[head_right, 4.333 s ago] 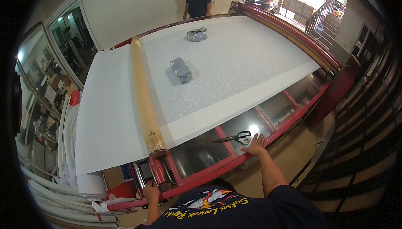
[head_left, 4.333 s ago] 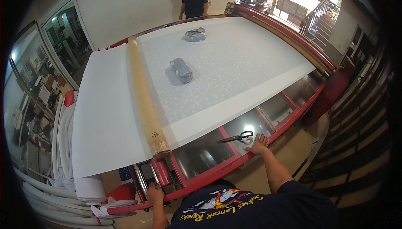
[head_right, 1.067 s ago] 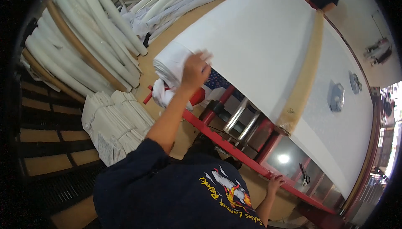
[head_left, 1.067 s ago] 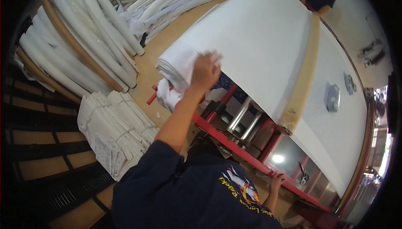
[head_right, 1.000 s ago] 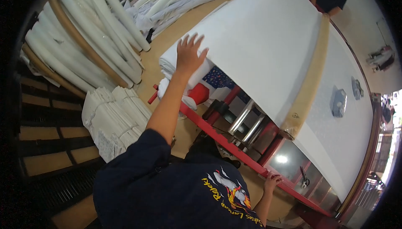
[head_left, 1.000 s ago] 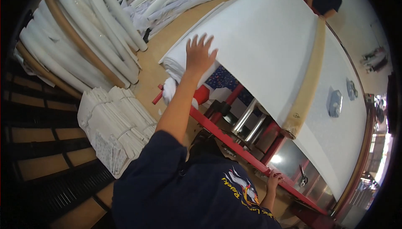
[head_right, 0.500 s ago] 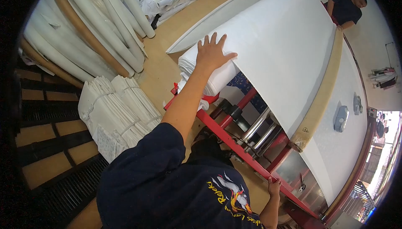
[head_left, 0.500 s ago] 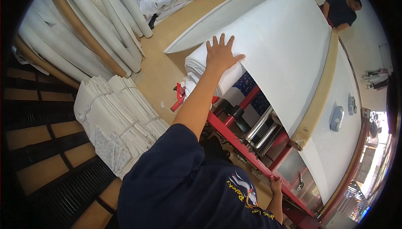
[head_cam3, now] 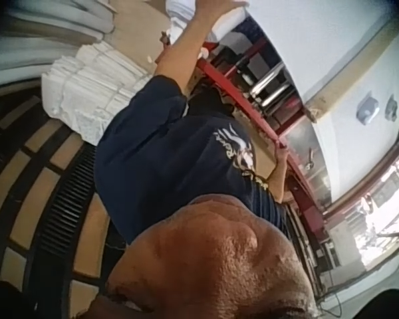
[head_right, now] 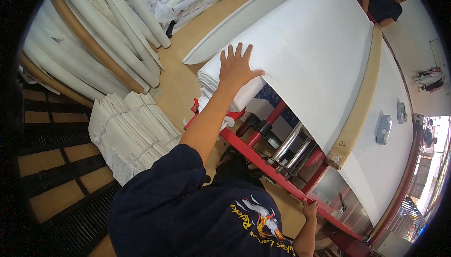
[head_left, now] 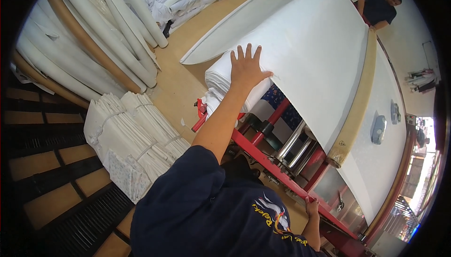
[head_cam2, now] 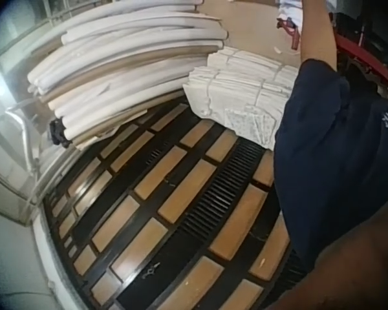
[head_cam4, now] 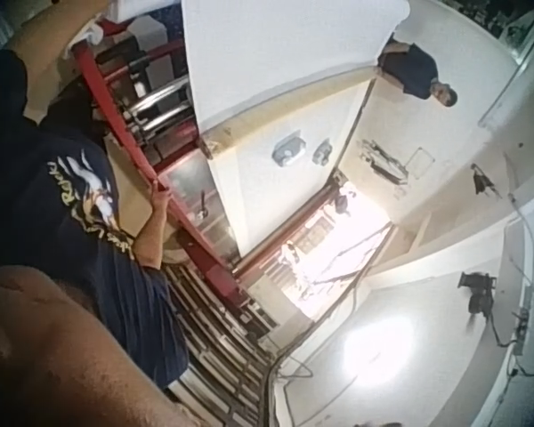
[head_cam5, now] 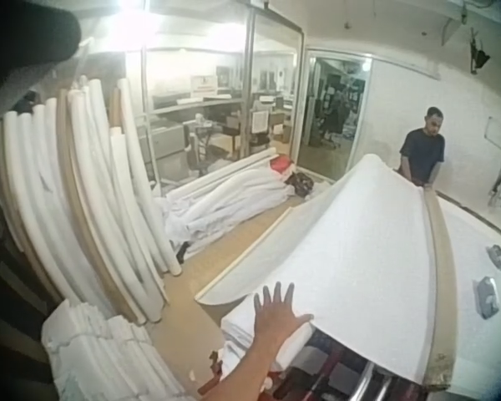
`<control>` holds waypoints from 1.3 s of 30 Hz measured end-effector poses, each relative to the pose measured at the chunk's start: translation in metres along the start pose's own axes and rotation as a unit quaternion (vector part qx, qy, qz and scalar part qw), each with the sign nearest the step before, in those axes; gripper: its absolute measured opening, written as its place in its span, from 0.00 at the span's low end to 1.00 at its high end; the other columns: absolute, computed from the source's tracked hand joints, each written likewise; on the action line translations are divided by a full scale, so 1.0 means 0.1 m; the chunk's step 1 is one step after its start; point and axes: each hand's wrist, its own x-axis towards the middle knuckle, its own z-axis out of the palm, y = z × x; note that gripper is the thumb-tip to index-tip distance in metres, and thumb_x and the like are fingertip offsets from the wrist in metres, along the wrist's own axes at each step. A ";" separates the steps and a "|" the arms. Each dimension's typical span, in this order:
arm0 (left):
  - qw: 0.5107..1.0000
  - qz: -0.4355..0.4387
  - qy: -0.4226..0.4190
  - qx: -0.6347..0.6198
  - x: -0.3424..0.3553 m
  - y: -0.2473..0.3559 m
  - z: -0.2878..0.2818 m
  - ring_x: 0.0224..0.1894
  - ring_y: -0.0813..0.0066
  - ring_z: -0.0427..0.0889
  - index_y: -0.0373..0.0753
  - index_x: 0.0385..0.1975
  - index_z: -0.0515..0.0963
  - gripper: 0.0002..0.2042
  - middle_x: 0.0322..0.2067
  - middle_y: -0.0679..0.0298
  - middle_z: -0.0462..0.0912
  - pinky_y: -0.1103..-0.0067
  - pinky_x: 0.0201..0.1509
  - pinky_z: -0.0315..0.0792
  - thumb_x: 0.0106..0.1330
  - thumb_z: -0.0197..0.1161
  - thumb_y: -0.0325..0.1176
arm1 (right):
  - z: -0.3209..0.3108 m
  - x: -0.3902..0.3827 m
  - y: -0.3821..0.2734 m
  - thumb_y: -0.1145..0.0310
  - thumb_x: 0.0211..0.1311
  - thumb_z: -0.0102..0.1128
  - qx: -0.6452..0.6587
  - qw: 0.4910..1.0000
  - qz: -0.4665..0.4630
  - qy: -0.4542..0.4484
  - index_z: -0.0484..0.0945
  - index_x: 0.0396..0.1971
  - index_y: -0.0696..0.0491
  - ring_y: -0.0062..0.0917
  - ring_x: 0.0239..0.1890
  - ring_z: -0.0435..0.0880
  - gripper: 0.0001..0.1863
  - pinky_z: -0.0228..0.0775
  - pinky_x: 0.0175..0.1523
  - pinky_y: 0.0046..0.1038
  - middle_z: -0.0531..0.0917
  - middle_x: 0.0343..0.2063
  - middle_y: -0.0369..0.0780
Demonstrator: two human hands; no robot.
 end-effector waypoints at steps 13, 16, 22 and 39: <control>0.998 0.017 0.050 0.041 -0.03 0.06 0.09 0.73 0.45 0.60 0.47 0.71 0.65 0.43 0.70 0.51 0.65 0.52 0.75 0.52 0.61 0.59 0.69 | 0.07 0.05 0.08 0.34 0.64 0.56 0.039 0.999 -0.016 0.005 0.44 0.71 0.72 0.57 0.77 0.41 0.59 0.41 0.80 0.42 0.47 0.72 0.69; 0.998 -0.002 0.055 -0.002 0.10 0.05 0.06 0.67 0.49 0.69 0.44 0.68 0.70 0.40 0.63 0.50 0.74 0.53 0.70 0.59 0.64 0.57 0.68 | 0.07 0.04 0.09 0.34 0.65 0.56 0.040 0.999 -0.023 0.003 0.43 0.72 0.72 0.58 0.77 0.41 0.59 0.41 0.80 0.42 0.45 0.72 0.68; 0.988 -0.088 -0.113 -0.058 0.55 0.00 -0.27 0.62 0.52 0.74 0.41 0.66 0.71 0.40 0.60 0.50 0.77 0.55 0.65 0.65 0.64 0.57 0.67 | 0.16 0.07 0.14 0.37 0.66 0.57 0.078 0.996 -0.028 0.010 0.38 0.71 0.74 0.59 0.77 0.34 0.60 0.40 0.79 0.44 0.42 0.72 0.69; 0.998 -0.038 -0.047 0.020 0.64 0.12 0.10 0.69 0.48 0.67 0.44 0.74 0.60 0.55 0.70 0.51 0.65 0.54 0.70 0.61 0.49 0.66 0.73 | 0.33 0.17 0.25 0.39 0.68 0.57 0.124 0.992 -0.026 0.011 0.34 0.71 0.73 0.59 0.77 0.31 0.59 0.39 0.79 0.41 0.33 0.71 0.71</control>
